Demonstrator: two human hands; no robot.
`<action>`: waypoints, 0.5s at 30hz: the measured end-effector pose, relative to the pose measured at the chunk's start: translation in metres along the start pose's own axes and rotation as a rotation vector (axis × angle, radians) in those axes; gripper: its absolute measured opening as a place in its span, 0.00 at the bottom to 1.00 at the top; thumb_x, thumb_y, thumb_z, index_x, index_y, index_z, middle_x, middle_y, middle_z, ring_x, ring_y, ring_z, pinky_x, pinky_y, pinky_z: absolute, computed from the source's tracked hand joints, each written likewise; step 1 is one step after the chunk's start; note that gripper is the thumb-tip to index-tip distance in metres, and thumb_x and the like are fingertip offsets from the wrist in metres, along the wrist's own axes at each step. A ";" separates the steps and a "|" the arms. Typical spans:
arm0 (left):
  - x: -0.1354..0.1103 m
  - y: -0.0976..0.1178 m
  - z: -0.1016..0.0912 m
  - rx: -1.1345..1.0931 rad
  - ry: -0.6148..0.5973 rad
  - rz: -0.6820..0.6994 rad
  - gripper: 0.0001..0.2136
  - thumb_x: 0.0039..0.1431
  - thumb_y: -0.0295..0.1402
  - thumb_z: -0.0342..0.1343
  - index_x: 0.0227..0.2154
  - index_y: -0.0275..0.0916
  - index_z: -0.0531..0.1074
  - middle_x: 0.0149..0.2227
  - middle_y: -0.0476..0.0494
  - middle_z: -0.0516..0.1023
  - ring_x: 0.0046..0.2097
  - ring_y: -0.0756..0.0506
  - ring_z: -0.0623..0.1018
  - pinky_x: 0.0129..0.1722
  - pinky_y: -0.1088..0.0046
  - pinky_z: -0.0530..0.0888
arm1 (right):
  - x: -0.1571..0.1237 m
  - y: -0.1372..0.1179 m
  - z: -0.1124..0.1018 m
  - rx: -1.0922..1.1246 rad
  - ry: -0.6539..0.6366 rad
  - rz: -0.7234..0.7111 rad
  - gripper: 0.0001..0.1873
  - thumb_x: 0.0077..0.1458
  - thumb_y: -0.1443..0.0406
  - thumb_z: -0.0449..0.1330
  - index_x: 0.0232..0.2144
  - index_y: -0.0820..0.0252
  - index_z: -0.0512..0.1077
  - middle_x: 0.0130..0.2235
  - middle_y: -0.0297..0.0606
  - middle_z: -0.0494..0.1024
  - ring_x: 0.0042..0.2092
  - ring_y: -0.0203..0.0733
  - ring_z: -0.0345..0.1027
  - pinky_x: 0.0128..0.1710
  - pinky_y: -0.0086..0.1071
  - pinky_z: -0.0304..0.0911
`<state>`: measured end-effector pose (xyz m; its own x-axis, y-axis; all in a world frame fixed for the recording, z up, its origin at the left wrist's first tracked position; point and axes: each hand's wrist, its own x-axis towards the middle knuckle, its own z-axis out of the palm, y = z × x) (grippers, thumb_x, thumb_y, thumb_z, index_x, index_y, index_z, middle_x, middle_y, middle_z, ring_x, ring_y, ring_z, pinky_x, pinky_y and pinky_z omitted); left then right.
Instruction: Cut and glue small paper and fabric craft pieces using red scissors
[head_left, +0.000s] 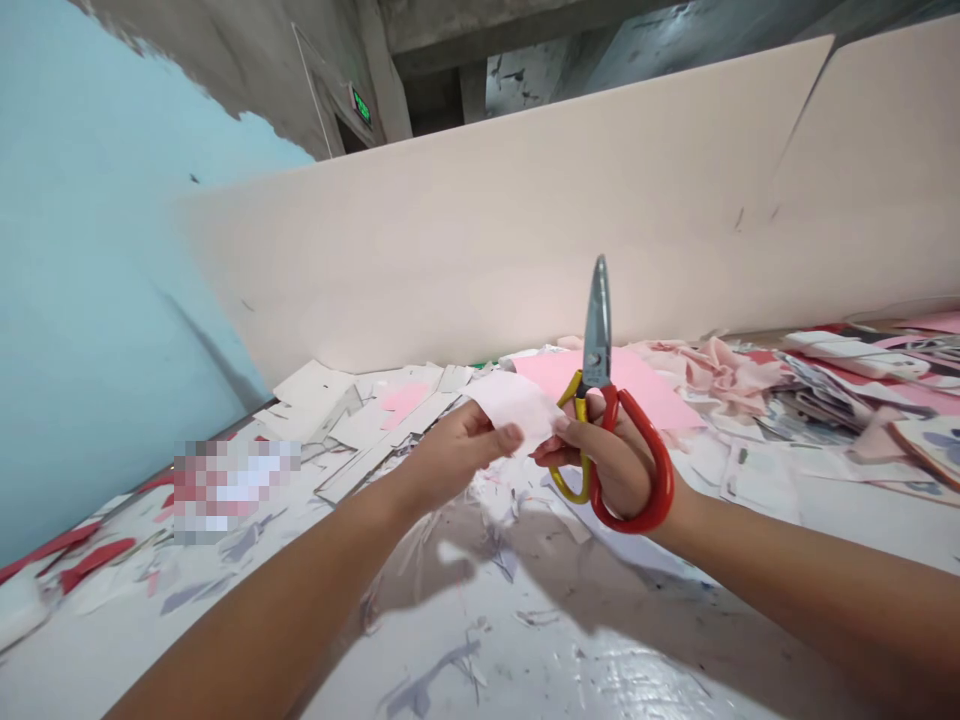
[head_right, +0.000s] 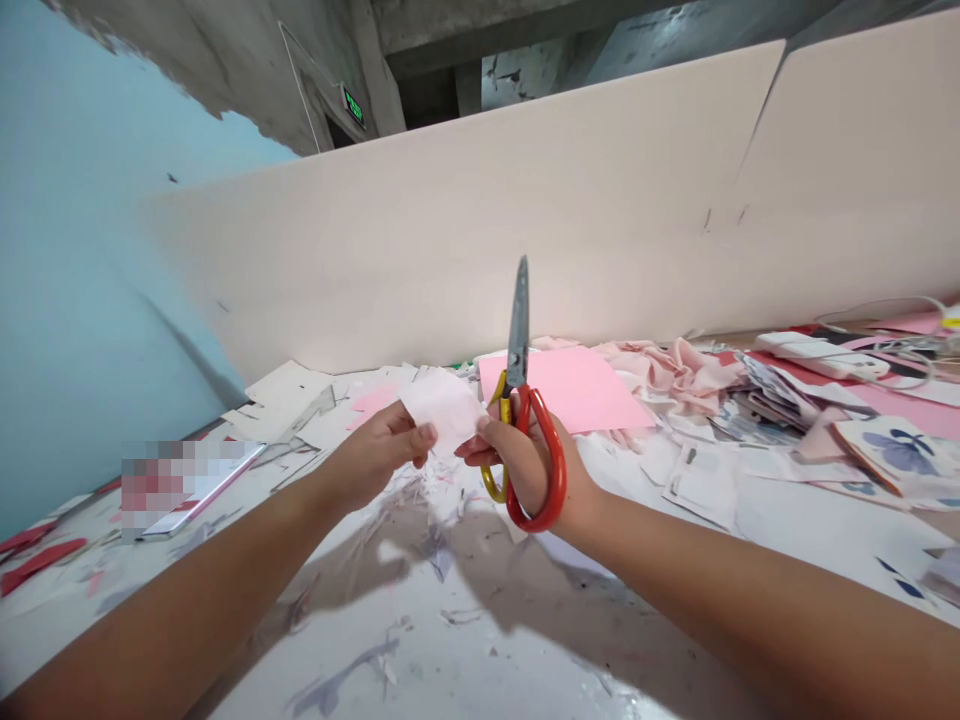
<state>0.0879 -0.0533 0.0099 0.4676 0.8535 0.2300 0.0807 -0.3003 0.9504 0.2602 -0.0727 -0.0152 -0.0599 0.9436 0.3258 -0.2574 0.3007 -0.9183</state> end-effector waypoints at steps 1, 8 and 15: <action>0.002 -0.001 -0.003 -0.052 0.035 -0.002 0.13 0.47 0.42 0.58 0.35 0.40 0.70 0.31 0.49 0.72 0.31 0.52 0.69 0.28 0.77 0.64 | 0.001 0.001 -0.001 -0.035 -0.014 0.008 0.07 0.50 0.64 0.57 0.24 0.59 0.64 0.23 0.32 0.72 0.30 0.39 0.72 0.33 0.35 0.70; 0.012 -0.003 -0.020 -0.149 0.264 0.010 0.08 0.47 0.35 0.59 0.30 0.40 0.69 0.26 0.52 0.70 0.28 0.53 0.68 0.26 0.77 0.64 | 0.005 0.006 -0.008 -0.254 -0.051 -0.068 0.07 0.50 0.63 0.55 0.23 0.58 0.63 0.26 0.30 0.68 0.29 0.37 0.68 0.33 0.34 0.69; 0.009 -0.002 -0.017 0.002 0.335 0.064 0.10 0.46 0.38 0.59 0.29 0.39 0.69 0.23 0.52 0.72 0.25 0.53 0.69 0.24 0.78 0.66 | 0.012 0.010 -0.010 -0.242 0.095 -0.057 0.11 0.45 0.59 0.60 0.24 0.57 0.63 0.23 0.29 0.66 0.25 0.36 0.65 0.27 0.31 0.64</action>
<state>0.0772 -0.0377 0.0133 0.1564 0.9254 0.3451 0.0625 -0.3580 0.9316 0.2664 -0.0570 -0.0222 0.0423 0.9296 0.3662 -0.0189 0.3672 -0.9299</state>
